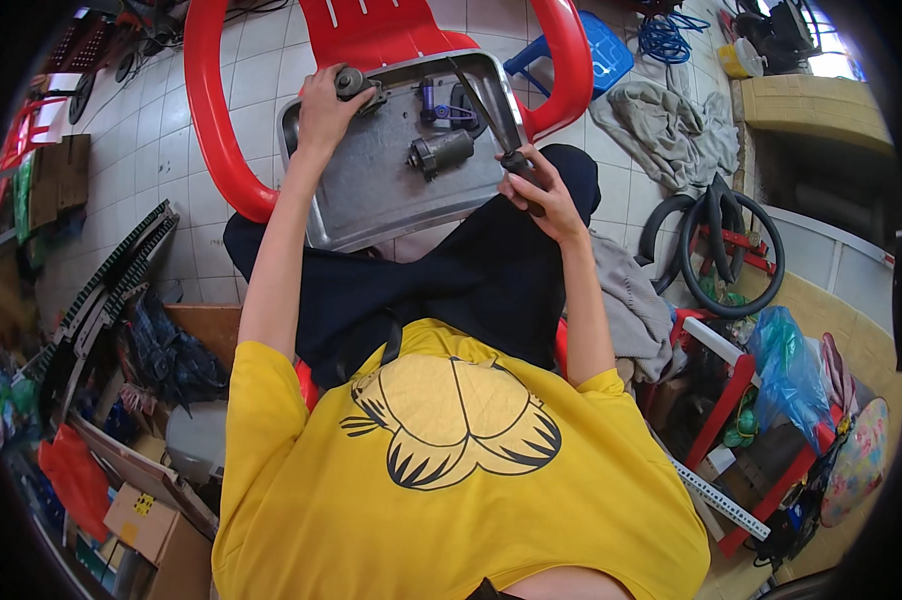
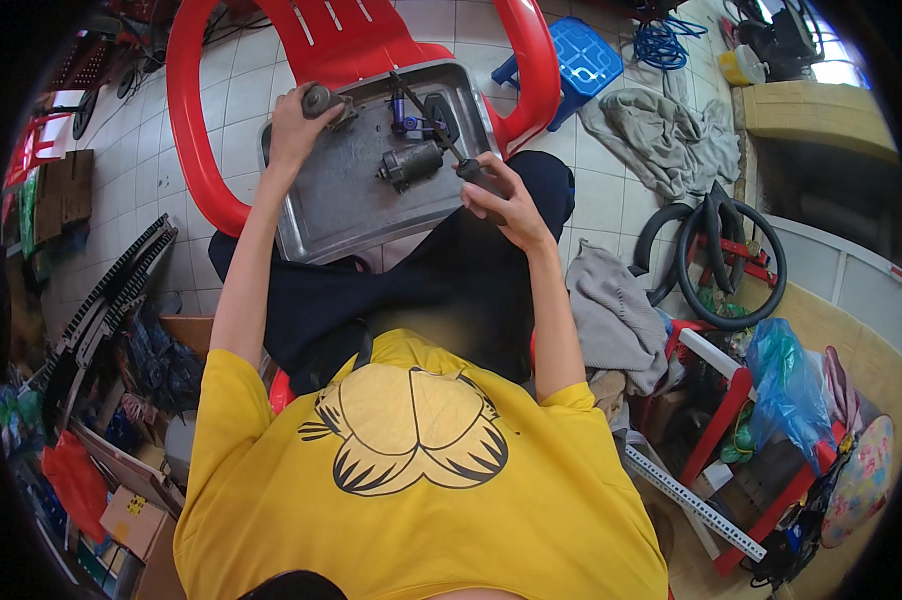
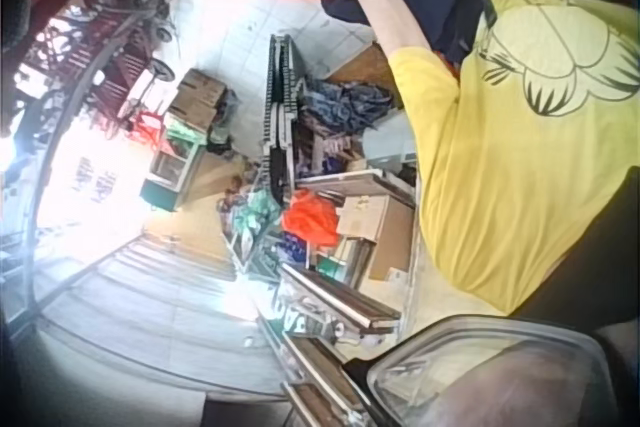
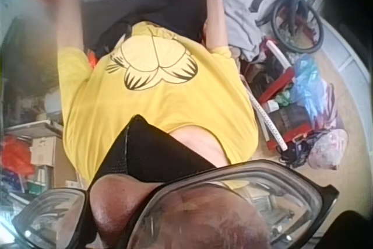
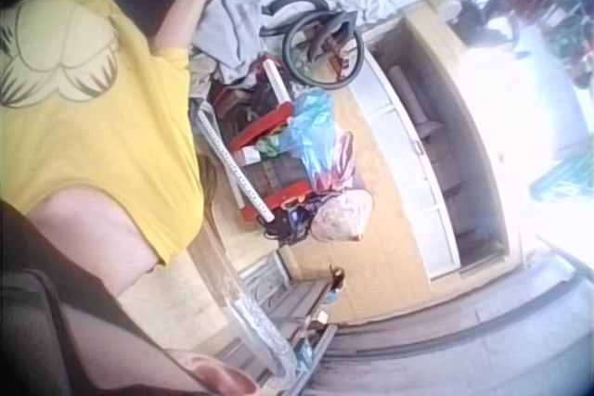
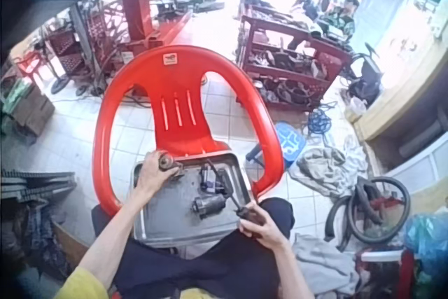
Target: The person disassembles and handles small electric motors on a metal tray, using a screwdriver to remove or tighten screws and picking up individual motor components to move them between the tray and a separate area.
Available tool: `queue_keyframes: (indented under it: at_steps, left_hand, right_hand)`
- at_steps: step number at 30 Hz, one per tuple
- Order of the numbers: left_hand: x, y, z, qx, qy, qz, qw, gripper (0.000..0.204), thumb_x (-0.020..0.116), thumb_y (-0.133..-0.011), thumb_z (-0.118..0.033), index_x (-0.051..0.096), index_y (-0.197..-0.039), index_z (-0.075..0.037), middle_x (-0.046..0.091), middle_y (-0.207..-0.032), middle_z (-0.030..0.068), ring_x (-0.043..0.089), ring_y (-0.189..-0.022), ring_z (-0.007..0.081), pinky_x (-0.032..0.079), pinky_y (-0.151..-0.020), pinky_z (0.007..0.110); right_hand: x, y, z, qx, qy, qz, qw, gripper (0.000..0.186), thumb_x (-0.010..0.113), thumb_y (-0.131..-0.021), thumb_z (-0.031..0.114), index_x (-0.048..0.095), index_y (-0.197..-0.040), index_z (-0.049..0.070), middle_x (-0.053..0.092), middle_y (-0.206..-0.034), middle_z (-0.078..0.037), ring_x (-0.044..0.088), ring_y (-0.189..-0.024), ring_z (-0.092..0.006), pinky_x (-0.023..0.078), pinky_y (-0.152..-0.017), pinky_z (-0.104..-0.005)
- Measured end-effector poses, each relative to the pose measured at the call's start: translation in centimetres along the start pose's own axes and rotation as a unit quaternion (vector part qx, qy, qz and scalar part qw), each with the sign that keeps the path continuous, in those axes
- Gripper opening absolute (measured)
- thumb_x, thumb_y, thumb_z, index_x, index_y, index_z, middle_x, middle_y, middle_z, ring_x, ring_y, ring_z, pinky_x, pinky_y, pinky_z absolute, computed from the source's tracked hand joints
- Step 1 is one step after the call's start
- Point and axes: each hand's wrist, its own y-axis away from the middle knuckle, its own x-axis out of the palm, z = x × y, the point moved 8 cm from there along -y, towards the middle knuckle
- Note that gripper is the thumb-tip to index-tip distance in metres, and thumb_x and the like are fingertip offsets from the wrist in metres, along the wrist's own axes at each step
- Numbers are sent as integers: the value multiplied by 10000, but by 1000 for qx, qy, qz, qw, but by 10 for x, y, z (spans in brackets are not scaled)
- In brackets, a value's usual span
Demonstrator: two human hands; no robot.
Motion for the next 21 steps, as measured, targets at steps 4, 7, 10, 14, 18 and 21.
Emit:
queue_keyframes:
  at_steps: [4,7,10,14,18,21]
  left_hand:
    - [12,4,-8,-67,7,43,997,658,735,-878,-568,597,-1306,-87,696,-1225,147,625,-1147,378,536,-943,489]
    - [20,4,-7,-55,-61,50,995,686,687,-895,-627,558,-1355,-135,711,-1206,128,635,-1113,399,558,-872,531]
    - [26,1,-13,-53,-83,58,994,679,681,-899,-633,552,-1353,-145,723,-1175,126,633,-1102,413,566,-816,556]
    - [26,-2,-22,-34,-97,53,993,672,697,-879,-644,568,-1328,-160,731,-1101,156,633,-1078,412,570,-788,553]
    - [28,-9,-15,-26,-97,75,992,689,719,-853,-652,582,-1310,-155,728,-1053,185,633,-1059,420,565,-799,546]
    - [30,-12,-5,-14,-98,73,992,687,736,-845,-636,586,-1305,-148,725,-1050,197,647,-1038,427,553,-825,530]
  right_hand:
    - [-6,2,-2,6,-2,-8,1000,361,686,-986,138,556,-1307,37,543,-868,-36,495,-776,-87,333,-613,-218]
    - [-3,-1,-2,9,-12,-13,1000,364,726,-964,145,586,-1285,46,584,-882,-24,522,-756,-83,371,-634,-222]
    - [-5,0,-1,16,-19,-15,1000,364,747,-952,148,603,-1272,49,602,-889,-15,539,-756,-80,389,-644,-224]
    - [-3,1,1,11,-31,-18,999,355,743,-956,147,606,-1267,46,601,-891,-13,537,-764,-79,392,-645,-225]
    - [-3,1,1,13,-30,-14,999,343,736,-963,142,608,-1266,45,603,-890,-17,530,-751,-79,400,-653,-227]
    - [-4,0,-1,19,-43,-19,999,327,721,-980,145,600,-1269,53,607,-888,-22,527,-745,-83,412,-652,-237]
